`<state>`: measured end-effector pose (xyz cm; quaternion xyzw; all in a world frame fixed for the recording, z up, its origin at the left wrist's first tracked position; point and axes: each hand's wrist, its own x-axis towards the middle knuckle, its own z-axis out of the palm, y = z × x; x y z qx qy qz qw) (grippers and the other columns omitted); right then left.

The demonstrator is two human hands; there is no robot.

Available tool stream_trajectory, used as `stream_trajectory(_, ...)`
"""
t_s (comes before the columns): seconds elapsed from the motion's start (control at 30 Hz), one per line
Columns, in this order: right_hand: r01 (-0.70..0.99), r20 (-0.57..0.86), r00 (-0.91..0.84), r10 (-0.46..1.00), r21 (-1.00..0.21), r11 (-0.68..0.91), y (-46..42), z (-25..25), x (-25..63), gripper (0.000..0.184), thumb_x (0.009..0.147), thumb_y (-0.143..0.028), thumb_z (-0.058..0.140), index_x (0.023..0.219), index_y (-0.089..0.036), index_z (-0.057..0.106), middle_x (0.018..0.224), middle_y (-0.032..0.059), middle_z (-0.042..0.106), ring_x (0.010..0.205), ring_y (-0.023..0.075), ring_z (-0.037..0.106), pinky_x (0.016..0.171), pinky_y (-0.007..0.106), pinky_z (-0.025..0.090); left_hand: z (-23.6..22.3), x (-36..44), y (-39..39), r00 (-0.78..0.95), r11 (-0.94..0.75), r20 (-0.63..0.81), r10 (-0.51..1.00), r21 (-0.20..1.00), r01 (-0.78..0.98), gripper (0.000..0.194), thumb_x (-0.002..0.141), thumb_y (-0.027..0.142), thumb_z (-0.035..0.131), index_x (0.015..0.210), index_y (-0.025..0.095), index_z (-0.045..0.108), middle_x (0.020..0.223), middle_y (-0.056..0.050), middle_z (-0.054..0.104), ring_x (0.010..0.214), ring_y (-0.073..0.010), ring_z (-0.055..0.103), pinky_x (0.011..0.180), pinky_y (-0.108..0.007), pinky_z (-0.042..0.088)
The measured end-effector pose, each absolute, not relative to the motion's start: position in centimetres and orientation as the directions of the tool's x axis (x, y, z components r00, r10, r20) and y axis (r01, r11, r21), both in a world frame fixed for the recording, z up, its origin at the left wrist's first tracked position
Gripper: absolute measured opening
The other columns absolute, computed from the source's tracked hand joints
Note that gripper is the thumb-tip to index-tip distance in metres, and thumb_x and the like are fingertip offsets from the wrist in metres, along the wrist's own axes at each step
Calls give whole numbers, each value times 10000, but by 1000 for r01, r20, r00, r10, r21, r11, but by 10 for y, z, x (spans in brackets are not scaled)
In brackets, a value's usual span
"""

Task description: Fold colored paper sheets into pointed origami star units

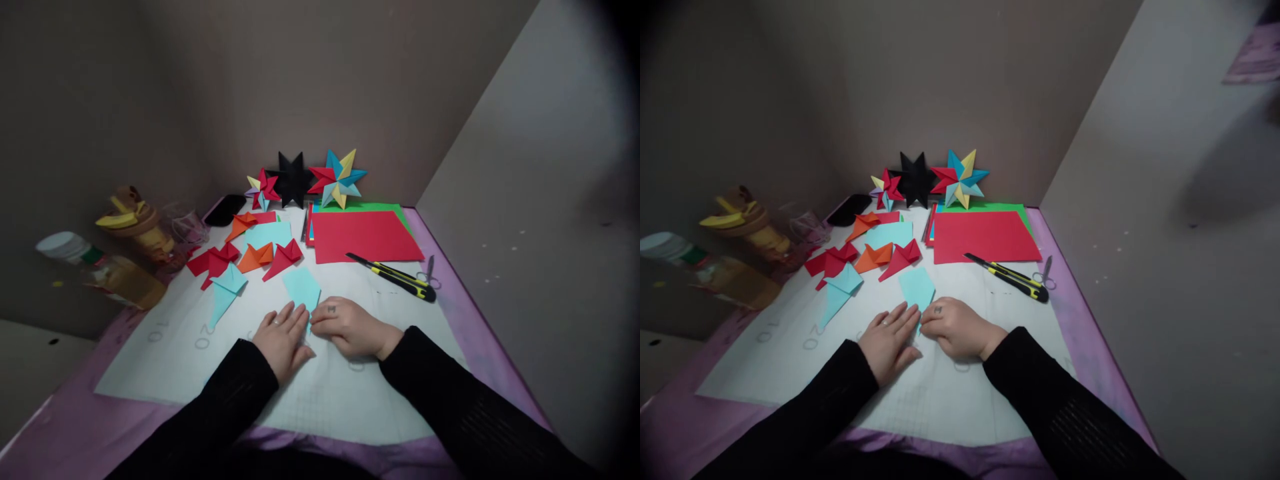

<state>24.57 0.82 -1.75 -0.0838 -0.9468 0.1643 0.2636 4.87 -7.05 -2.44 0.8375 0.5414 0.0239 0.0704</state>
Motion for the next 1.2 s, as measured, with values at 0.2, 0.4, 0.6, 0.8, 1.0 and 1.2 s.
stream_trajectory(0.2, 159, 343, -909, 237, -240, 958, 1, -15, 240, 176, 806, -122, 494, 860, -183, 651, 835, 62, 643, 860, 180, 533, 817, 358, 423, -18, 35, -51, 466, -462, 1, 885, 124, 878, 657, 777, 562, 550, 1317, 197, 466, 1353, -116, 494, 1203, -321, 427, 908, -457, 380)
stream_trajectory(0.4, 158, 326, -916, 234, -243, 957, 2, -15, 242, 240, 787, -87, 487, 923, -187, 659, 866, 60, 649, 860, 180, 536, 814, 361, 419, -15, 13, -18, 348, -349, 28, 937, 46, 936, 639, 793, 588, 507, 1302, 203, 477, 1352, -107, 498, 1196, -345, 438, 876, -498, 378)
stream_trajectory(0.6, 156, 354, -903, 243, -257, 954, 2, -16, 242, 251, 764, -70, 492, 909, -185, 662, 893, 58, 678, 888, 178, 566, 829, 362, 442, -20, 15, -15, 295, -298, 72, 953, 29, 954, 645, 796, 567, 510, 1321, 196, 456, 1386, -129, 452, 1217, -353, 418, 896, -511, 362)
stream_trajectory(0.8, 253, 396, -846, 356, -289, 923, 2, -23, 241, 295, 747, -49, 474, 911, -178, 683, 926, 74, 701, 900, 187, 613, 827, 349, 486, -29, 19, -21, 472, -488, 144, 870, 115, 865, 418, 870, 394, 477, 1249, 229, 539, 1316, -90, 537, 1230, -300, 427, 933, -481, 355)
stream_trajectory(1.0, 384, 376, -784, 493, -330, 862, 10, -27, 242, 324, 737, -35, 483, 938, -174, 696, 1010, 68, 704, 979, 192, 628, 903, 340, 473, -37, 18, -20, 525, -547, 160, 836, 172, 819, 412, 869, 404, 480, 1214, 198, 571, 1307, -104, 544, 1211, -303, 462, 916, -475, 391)
stream_trajectory(1.2, 583, 256, -719, 646, -284, 761, 19, -27, 242, 383, 751, -41, 474, 1038, -205, 668, 1078, 59, 688, 1091, 242, 574, 1002, 468, 345, -36, 20, -26, 595, -615, 154, 789, 186, 766, 416, 872, 470, 455, 1183, 233, 597, 1324, -102, 528, 1249, -303, 424, 944, -478, 355)
